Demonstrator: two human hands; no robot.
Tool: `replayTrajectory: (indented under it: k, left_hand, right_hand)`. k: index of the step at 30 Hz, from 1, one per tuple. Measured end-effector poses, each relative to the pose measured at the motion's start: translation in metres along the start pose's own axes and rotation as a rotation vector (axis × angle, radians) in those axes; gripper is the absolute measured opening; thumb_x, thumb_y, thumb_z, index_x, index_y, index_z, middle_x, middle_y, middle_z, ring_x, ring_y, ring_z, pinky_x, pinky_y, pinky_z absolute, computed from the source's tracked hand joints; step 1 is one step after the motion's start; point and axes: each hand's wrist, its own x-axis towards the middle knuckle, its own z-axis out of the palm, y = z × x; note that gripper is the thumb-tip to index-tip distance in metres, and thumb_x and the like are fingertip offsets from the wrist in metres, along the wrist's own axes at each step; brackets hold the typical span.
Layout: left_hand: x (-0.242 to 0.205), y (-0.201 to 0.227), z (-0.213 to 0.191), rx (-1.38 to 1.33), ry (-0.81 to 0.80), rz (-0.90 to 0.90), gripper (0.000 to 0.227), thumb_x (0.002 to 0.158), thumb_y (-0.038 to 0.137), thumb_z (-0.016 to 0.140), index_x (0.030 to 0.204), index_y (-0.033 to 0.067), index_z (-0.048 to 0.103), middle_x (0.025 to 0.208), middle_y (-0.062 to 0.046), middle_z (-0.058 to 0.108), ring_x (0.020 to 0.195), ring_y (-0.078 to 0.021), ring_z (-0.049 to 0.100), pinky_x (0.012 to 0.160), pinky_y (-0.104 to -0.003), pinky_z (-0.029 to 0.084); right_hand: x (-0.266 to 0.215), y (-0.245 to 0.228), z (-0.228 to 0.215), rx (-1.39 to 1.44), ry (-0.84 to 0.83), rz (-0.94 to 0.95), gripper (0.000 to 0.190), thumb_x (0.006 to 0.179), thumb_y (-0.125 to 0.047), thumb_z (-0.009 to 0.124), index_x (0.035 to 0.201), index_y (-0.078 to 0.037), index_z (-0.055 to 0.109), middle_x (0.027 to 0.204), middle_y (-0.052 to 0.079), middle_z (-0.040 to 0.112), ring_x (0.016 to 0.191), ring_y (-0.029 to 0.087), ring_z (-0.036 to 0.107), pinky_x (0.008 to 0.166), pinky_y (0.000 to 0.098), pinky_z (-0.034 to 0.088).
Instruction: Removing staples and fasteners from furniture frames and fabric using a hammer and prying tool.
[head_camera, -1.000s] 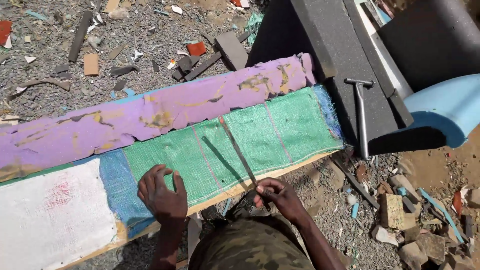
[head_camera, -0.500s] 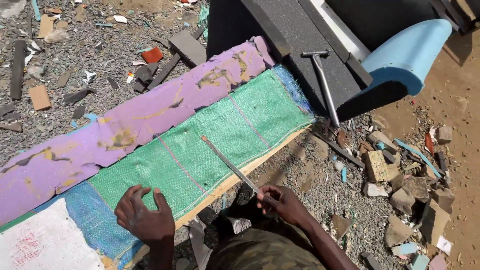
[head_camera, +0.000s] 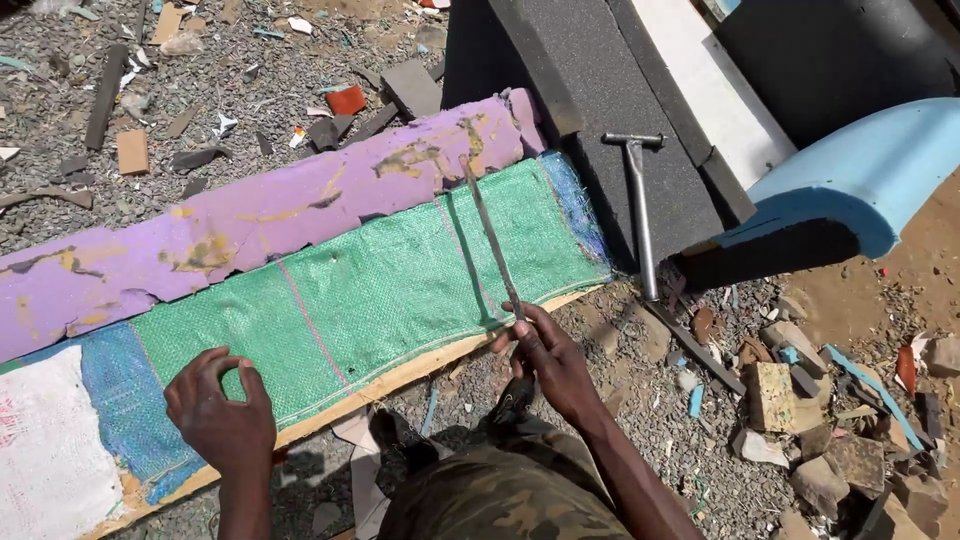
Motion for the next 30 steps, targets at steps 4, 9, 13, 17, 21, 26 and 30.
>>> replayTrajectory:
  k: [4,9,13,17,21,26,30]
  left_hand:
    - [-0.005,0.013,0.006,0.039,0.092,0.054,0.006,0.108,0.004,0.072,0.114,0.0041,0.07,0.131,-0.013,0.074,0.122,-0.036,0.063,0.107,-0.051,0.048]
    - [-0.017,0.12,0.009,0.001,0.028,-0.053,0.023,0.106,0.009,0.071,0.122,-0.0069,0.063,0.147,-0.027,0.058,0.135,-0.0462,0.049,0.109,-0.061,0.037]
    - [-0.04,0.218,0.035,-0.095,-0.008,0.022,0.045,0.111,0.028,0.056,0.137,-0.0082,0.055,0.158,-0.026,0.048,0.15,-0.0426,0.041,0.122,-0.059,0.033]
    - [-0.052,0.281,0.041,-0.329,-0.076,0.035,0.029,0.104,0.017,0.063,0.127,0.0005,0.061,0.156,-0.017,0.053,0.154,-0.0376,0.04,0.126,-0.057,0.03]
    - [-0.04,0.304,0.048,-0.443,-0.177,0.078,0.014,0.1,0.013,0.066,0.112,0.0074,0.067,0.139,-0.01,0.066,0.143,-0.031,0.052,0.114,-0.046,0.048]
    - [0.006,0.314,0.066,-0.591,-0.25,0.095,0.017,0.102,0.019,0.066,0.115,0.0092,0.068,0.126,-0.007,0.073,0.111,-0.0239,0.072,0.089,-0.038,0.059]
    - [0.052,0.33,0.112,-0.65,-0.259,0.058,0.009,0.099,0.022,0.076,0.105,0.0199,0.07,0.102,0.004,0.072,0.093,-0.019,0.075,0.083,-0.034,0.064]
  right_hand:
    - [0.019,0.02,-0.05,-0.172,-0.096,0.029,0.043,0.101,-0.037,0.049,0.132,-0.011,0.065,0.092,0.004,0.079,0.061,0.012,0.068,0.053,0.0268,0.056]
    - [0.026,0.057,-0.104,-0.195,-0.132,0.008,0.016,0.104,-0.024,0.055,0.108,-0.012,0.065,0.08,0.004,0.076,0.06,0.013,0.07,0.051,0.0267,0.059]
    - [0.029,0.064,-0.129,-0.225,-0.123,-0.02,0.029,0.103,-0.025,0.054,0.127,-0.01,0.059,0.083,0.003,0.08,0.06,0.013,0.076,0.051,0.0264,0.064]
    - [0.027,0.054,-0.141,-0.236,0.046,-0.055,0.029,0.102,-0.033,0.052,0.122,-0.016,0.063,0.071,0.0,0.075,0.052,0.012,0.07,0.049,0.0264,0.062]
    - [0.048,0.061,-0.142,-0.335,0.191,-0.003,0.038,0.101,-0.034,0.053,0.135,-0.019,0.062,0.063,0.002,0.073,0.044,0.011,0.066,0.038,0.0273,0.061]
    - [0.081,0.075,-0.131,-0.658,0.365,-0.319,0.048,0.105,-0.043,0.041,0.14,-0.014,0.055,0.06,-0.002,0.071,0.047,0.012,0.072,0.056,0.0368,0.065]
    - [0.092,0.056,-0.128,-0.627,0.405,-0.188,0.032,0.108,-0.03,0.053,0.126,-0.009,0.068,0.059,0.006,0.072,0.052,0.022,0.07,0.079,0.0429,0.05]
